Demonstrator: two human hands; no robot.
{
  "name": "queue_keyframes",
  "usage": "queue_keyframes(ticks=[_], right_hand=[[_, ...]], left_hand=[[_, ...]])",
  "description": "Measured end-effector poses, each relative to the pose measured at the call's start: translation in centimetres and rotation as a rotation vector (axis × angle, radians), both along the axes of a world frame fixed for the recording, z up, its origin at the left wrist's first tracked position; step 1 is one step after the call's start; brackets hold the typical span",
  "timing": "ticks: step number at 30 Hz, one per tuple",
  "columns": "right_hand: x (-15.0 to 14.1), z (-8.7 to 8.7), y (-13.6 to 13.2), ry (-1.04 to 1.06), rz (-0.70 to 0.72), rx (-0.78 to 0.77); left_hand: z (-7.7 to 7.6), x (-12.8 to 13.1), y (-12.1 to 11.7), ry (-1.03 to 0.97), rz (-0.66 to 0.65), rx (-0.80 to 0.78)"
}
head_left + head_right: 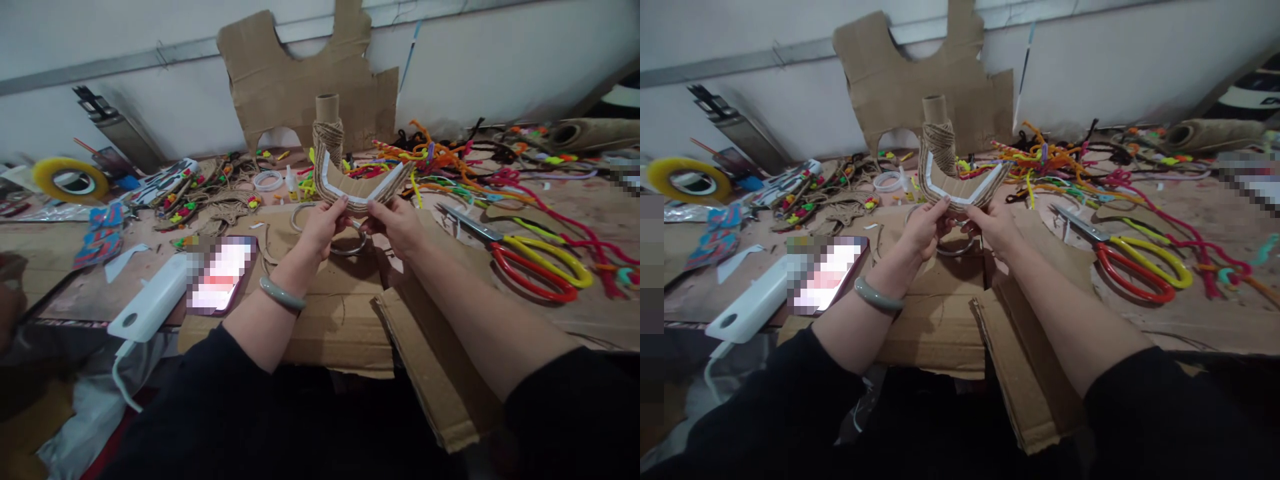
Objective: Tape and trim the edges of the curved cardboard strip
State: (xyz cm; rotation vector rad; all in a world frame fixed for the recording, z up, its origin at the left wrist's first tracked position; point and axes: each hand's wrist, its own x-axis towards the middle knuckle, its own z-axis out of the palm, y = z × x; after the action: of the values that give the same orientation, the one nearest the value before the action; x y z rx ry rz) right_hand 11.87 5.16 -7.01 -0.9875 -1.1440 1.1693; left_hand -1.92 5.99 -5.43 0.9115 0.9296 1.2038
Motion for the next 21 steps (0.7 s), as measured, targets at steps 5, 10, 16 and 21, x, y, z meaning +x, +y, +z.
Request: queue_keyframes(ticks=[5,10,16,21], right_hand=[[0.1,0.2,0.1,0.019,-0.052,-0.047],[0.3,0.4,0.3,0.06,-0.107,-0.079],[0.4,0.4,0.2,0.093,-0.15,-0.052],[0.5,0.2,0.4,0.064,-0.111,-0.003]], left_hand=[[0.1,0.0,-0.3,0.166,0.075,0.086],[0.7,-0.4,-1.5,0.43,0.303,0.432],[0.9,-0.5,-1.8,0.669,0.337,0.807],[0.9,-0.3,-2.0,0.821,0.35,0.821]])
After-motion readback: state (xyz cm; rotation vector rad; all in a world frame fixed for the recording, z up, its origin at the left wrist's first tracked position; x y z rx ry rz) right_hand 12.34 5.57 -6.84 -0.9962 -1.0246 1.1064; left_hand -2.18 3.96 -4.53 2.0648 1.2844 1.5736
